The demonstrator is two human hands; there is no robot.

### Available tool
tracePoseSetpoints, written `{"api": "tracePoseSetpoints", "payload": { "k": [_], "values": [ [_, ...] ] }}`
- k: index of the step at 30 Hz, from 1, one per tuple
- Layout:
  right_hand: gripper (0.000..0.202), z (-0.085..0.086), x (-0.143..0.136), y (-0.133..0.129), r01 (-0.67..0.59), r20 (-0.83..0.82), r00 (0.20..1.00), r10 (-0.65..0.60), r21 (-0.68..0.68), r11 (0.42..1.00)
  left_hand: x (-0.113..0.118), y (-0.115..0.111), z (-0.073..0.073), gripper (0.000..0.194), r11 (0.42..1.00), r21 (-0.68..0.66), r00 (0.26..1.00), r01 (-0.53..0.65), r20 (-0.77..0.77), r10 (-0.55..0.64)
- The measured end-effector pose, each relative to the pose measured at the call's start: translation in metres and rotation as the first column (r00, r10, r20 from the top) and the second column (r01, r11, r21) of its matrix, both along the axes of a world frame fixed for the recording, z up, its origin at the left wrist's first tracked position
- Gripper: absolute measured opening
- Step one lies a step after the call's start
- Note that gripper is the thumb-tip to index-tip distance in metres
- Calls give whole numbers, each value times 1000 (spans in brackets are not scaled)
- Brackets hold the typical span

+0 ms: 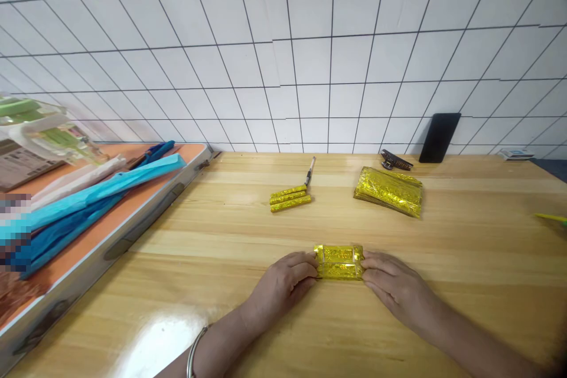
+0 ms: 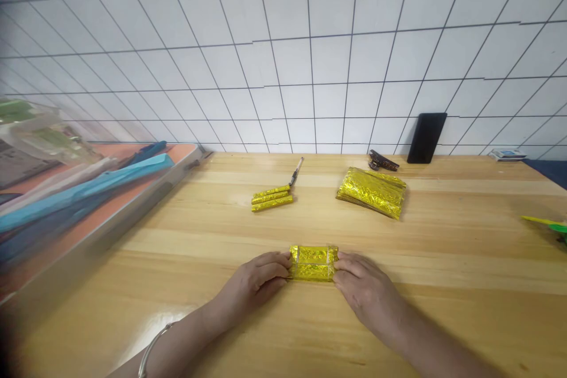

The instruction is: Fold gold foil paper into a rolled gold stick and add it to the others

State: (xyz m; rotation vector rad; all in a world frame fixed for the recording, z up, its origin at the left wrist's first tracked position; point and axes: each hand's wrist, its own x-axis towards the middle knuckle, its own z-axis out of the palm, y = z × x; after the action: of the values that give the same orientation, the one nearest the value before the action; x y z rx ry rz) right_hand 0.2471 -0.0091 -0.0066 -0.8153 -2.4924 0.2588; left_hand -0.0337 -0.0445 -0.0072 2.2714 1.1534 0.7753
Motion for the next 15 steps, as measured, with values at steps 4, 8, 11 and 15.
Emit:
{"api": "tracePoseSetpoints", "payload": {
  "k": [4, 8, 11, 15],
  "values": [
    [17, 8, -1, -2, 22, -4, 1000, -22, -67, 998, 1, -2, 0, 13, 1000, -28, 999, 7, 39, -6],
    [12, 10, -2, 1, 72, -9, 997, -74, -155, 985, 3, -4, -1, 12, 997, -50, 996, -64, 54, 67],
    [12, 12, -5, 2, 91, -26, 995, -99, -214, 972, 5, -5, -1, 12, 990, -51, 991, -131, 22, 133],
    [13, 13, -9, 2, 124, -36, 990, -138, -251, 960, 9, -6, 4, 12, 978, -45, 979, -203, -18, 203]
  ]
}}
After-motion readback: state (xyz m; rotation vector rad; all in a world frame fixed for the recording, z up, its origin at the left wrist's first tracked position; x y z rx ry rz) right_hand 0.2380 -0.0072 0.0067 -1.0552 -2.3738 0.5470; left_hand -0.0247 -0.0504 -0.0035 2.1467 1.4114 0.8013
